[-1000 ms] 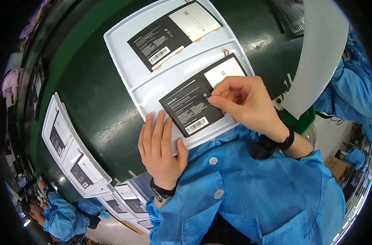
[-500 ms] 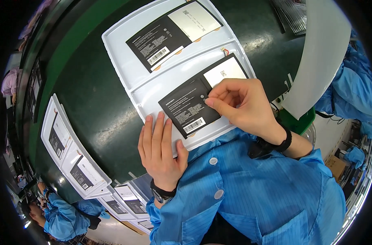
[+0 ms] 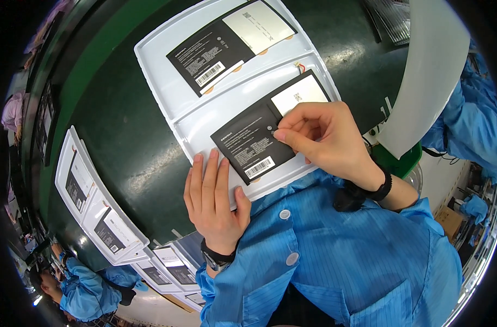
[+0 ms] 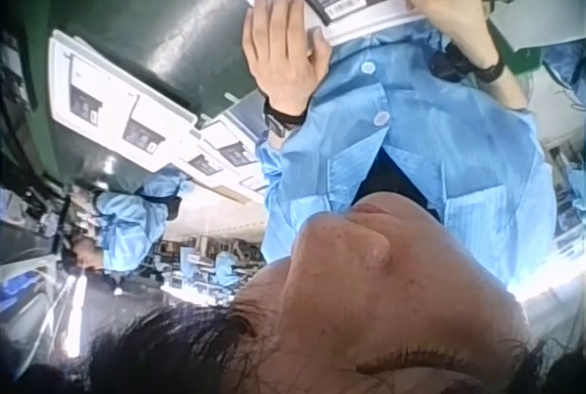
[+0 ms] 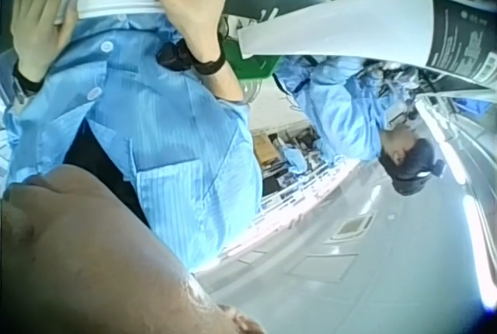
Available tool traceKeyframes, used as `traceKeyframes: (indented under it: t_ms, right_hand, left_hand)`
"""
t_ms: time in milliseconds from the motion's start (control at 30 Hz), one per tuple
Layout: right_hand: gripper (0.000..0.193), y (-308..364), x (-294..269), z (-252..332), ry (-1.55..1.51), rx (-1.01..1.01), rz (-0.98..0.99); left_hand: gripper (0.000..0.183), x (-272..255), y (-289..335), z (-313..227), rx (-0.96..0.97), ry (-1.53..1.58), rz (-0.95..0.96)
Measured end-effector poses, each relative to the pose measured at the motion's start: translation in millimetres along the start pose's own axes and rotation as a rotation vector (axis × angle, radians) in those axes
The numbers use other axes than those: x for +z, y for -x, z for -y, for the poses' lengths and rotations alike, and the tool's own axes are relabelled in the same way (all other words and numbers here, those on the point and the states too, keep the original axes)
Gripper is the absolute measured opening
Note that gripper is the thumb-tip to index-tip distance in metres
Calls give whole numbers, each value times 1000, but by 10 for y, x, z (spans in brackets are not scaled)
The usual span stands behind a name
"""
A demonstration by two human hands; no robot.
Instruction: Assembling and labeling laptop battery components on a factory line.
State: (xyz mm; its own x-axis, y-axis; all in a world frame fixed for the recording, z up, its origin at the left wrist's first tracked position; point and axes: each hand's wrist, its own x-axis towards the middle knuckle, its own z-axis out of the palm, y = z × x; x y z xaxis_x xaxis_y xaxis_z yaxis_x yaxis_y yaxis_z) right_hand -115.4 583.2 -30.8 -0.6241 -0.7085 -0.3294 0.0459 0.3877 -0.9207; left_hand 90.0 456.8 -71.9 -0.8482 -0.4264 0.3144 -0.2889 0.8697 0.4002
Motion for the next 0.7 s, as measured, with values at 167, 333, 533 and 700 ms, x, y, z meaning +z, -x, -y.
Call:
traceKeyframes:
  t_ms: [167, 333, 533, 700]
  right_hand:
    - [10, 9, 24, -1, 35, -16, -21]
    - [10, 9, 26, 35, 45, 6, -18]
    - [9, 19, 32, 58, 40, 9, -31]
    - [10, 31, 44, 75, 71, -8, -36]
  left_hand:
    - [42, -6, -5, -4, -1, 1, 2]
    - [42, -10, -1, -9, -3, -2, 4]
    - [41, -19, -2, -25, -11, 5, 4]
    - [40, -37, 2, -35, 10, -29, 22]
